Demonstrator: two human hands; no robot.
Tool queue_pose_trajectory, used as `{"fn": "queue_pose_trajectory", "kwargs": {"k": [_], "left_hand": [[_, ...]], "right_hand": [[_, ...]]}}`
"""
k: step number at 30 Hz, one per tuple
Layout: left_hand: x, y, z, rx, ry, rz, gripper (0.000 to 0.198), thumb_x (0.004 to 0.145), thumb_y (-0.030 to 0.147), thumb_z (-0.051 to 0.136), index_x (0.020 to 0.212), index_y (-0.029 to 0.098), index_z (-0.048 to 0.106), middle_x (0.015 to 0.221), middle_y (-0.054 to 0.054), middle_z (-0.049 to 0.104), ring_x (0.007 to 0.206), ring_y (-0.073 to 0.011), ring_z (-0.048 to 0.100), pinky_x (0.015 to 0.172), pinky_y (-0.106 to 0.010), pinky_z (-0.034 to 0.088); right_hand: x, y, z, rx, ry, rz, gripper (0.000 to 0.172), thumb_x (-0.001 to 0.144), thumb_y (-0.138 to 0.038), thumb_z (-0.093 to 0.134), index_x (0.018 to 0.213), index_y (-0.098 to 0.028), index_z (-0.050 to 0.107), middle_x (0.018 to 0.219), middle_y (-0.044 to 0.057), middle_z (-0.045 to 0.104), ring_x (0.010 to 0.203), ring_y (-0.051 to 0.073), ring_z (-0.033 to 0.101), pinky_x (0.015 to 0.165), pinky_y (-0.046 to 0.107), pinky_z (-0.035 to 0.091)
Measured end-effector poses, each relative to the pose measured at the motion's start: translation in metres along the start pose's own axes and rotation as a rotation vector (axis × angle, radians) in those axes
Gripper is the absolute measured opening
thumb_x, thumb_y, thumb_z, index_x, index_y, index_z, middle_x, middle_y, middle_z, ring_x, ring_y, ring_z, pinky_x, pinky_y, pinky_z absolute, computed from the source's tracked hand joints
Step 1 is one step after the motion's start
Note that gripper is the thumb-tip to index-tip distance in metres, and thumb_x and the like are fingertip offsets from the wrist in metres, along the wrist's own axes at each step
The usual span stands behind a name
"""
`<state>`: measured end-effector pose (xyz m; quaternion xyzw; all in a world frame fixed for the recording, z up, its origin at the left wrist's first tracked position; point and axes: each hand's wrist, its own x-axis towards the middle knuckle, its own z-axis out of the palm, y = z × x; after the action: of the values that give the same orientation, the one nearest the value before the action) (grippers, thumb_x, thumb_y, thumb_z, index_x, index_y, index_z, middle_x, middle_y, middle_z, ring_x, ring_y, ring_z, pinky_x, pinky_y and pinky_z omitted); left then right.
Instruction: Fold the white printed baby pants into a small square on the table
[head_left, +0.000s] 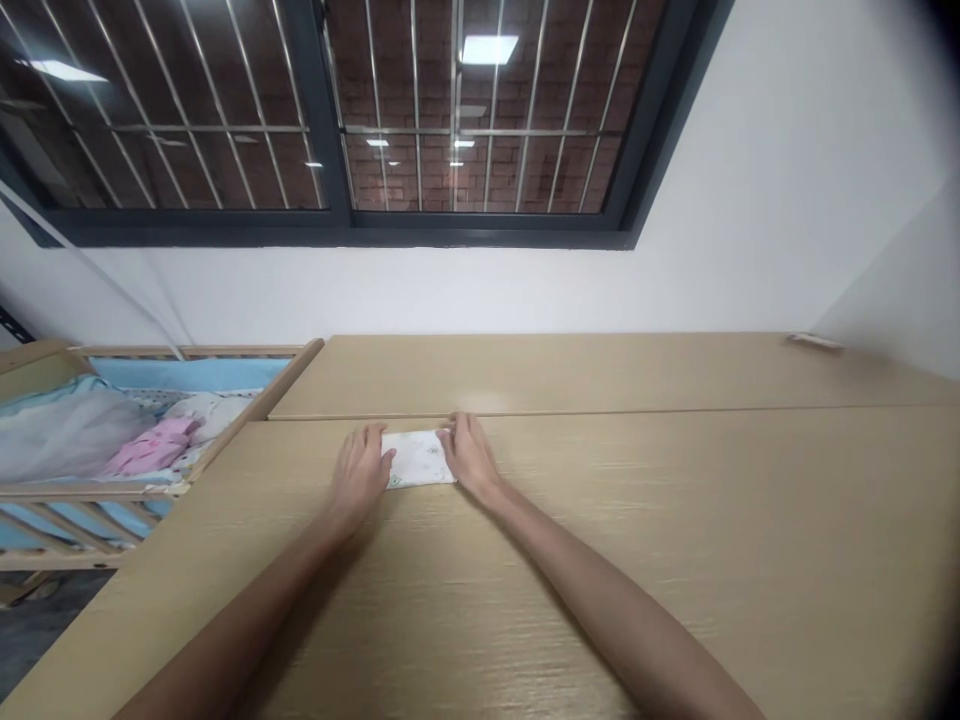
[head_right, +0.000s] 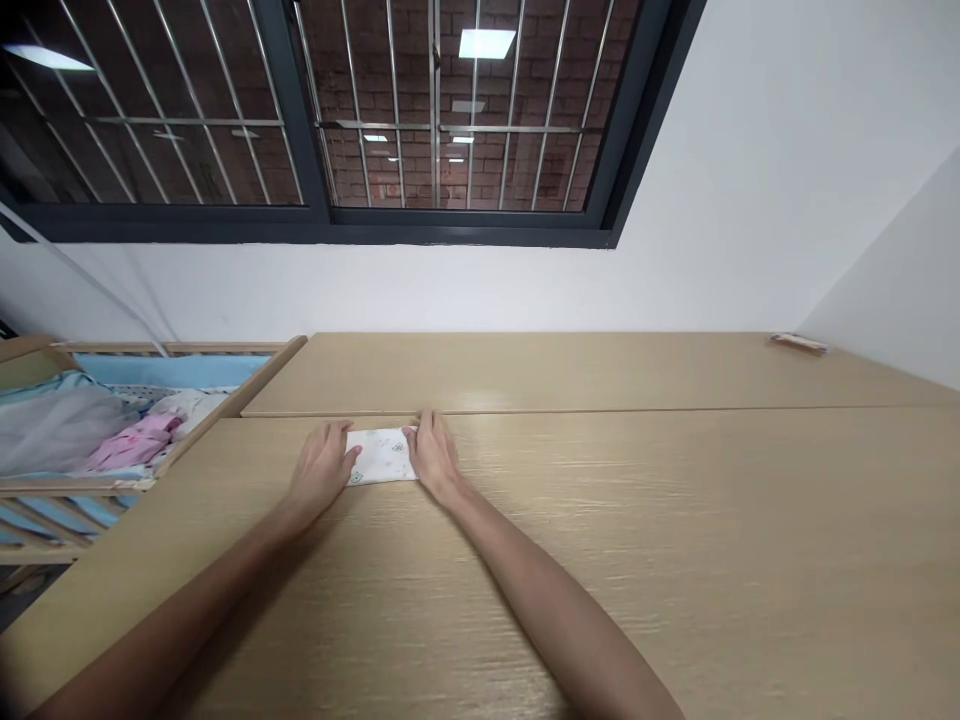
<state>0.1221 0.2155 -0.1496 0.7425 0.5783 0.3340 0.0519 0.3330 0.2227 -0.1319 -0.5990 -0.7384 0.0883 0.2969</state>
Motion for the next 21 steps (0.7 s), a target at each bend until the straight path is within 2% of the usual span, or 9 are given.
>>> {"fn": "queue_pose_trajectory", "kwargs": {"k": [2, 3, 5, 6, 8, 11, 16, 18, 21], "left_hand": [[-0.007, 0.007, 0.002, 0.002, 0.026, 0.083, 0.047, 0.1, 0.039, 0.043, 0.14, 0.014, 0.044, 0.142, -0.02, 0.052, 0.133, -0.0337, 0.048, 0.109, -0.054, 0.041], [-0.011, 0.012, 0.004, -0.003, 0.012, 0.148, 0.054, 0.101, 0.043, 0.042, 0.146, 0.013, 0.038, 0.15, -0.021, 0.046, 0.139, -0.0331, 0.043, 0.112, -0.054, 0.039], [-0.019, 0.019, 0.009, -0.001, -0.052, 0.27, 0.067, 0.102, 0.05, 0.038, 0.154, 0.011, 0.025, 0.159, -0.022, 0.035, 0.147, -0.0317, 0.034, 0.117, -0.052, 0.035], [-0.023, 0.021, 0.012, 0.011, -0.092, 0.311, 0.072, 0.102, 0.052, 0.036, 0.156, 0.008, 0.02, 0.161, -0.024, 0.031, 0.15, -0.0317, 0.029, 0.119, -0.051, 0.033], [-0.029, 0.02, 0.017, 0.058, -0.164, 0.337, 0.076, 0.103, 0.055, 0.031, 0.157, 0.004, 0.015, 0.162, -0.026, 0.025, 0.153, -0.0317, 0.022, 0.121, -0.051, 0.029], [-0.033, 0.005, 0.019, 0.137, -0.207, 0.341, 0.075, 0.104, 0.055, 0.026, 0.158, 0.005, 0.015, 0.163, -0.024, 0.026, 0.154, -0.0308, 0.02, 0.123, -0.052, 0.025], [-0.032, -0.025, 0.014, 0.224, -0.222, 0.286, 0.076, 0.104, 0.057, 0.024, 0.158, 0.004, 0.016, 0.161, -0.026, 0.028, 0.152, -0.0322, 0.024, 0.12, -0.052, 0.03], [-0.03, -0.028, 0.011, 0.259, -0.205, 0.282, 0.073, 0.104, 0.054, 0.026, 0.156, 0.004, 0.021, 0.161, -0.027, 0.029, 0.152, -0.0332, 0.025, 0.119, -0.052, 0.031], [-0.027, -0.025, 0.005, 0.266, -0.176, 0.357, 0.061, 0.104, 0.043, 0.031, 0.153, 0.008, 0.032, 0.161, -0.023, 0.032, 0.152, -0.0327, 0.026, 0.118, -0.052, 0.031]], "right_hand": [[-0.006, -0.003, -0.003, -0.029, 0.048, -0.185, 0.042, 0.104, -0.032, 0.038, 0.137, -0.009, 0.05, 0.14, 0.022, 0.054, 0.132, 0.031, 0.049, 0.111, 0.046, 0.038], [-0.01, -0.006, -0.004, -0.042, 0.027, -0.311, 0.046, 0.103, -0.032, 0.038, 0.142, -0.009, 0.047, 0.147, 0.022, 0.049, 0.138, 0.031, 0.043, 0.115, 0.048, 0.034], [-0.016, -0.009, -0.004, -0.056, -0.103, -0.523, 0.052, 0.102, -0.032, 0.04, 0.15, -0.011, 0.041, 0.156, 0.019, 0.041, 0.147, 0.029, 0.034, 0.12, 0.049, 0.028], [-0.018, -0.01, -0.003, -0.062, -0.179, -0.579, 0.056, 0.101, -0.032, 0.042, 0.153, -0.012, 0.039, 0.159, 0.018, 0.039, 0.149, 0.028, 0.031, 0.121, 0.049, 0.026], [-0.02, -0.009, -0.001, -0.082, -0.287, -0.606, 0.06, 0.101, -0.035, 0.044, 0.156, -0.013, 0.036, 0.16, 0.017, 0.037, 0.151, 0.028, 0.029, 0.123, 0.049, 0.025], [-0.019, -0.002, -0.001, -0.101, -0.335, -0.597, 0.062, 0.102, -0.042, 0.044, 0.157, -0.015, 0.034, 0.162, 0.016, 0.034, 0.152, 0.027, 0.027, 0.124, 0.05, 0.022], [-0.016, 0.017, -0.011, -0.1, -0.301, -0.571, 0.07, 0.102, -0.053, 0.042, 0.158, -0.012, 0.032, 0.161, 0.018, 0.034, 0.152, 0.027, 0.027, 0.125, 0.049, 0.021], [-0.015, 0.023, -0.015, -0.1, -0.266, -0.554, 0.073, 0.101, -0.056, 0.044, 0.156, -0.01, 0.034, 0.16, 0.02, 0.036, 0.152, 0.029, 0.027, 0.124, 0.05, 0.02], [-0.015, 0.027, -0.018, -0.084, -0.195, -0.567, 0.072, 0.097, -0.056, 0.051, 0.151, -0.01, 0.042, 0.16, 0.021, 0.036, 0.152, 0.031, 0.025, 0.123, 0.051, 0.021]]}}
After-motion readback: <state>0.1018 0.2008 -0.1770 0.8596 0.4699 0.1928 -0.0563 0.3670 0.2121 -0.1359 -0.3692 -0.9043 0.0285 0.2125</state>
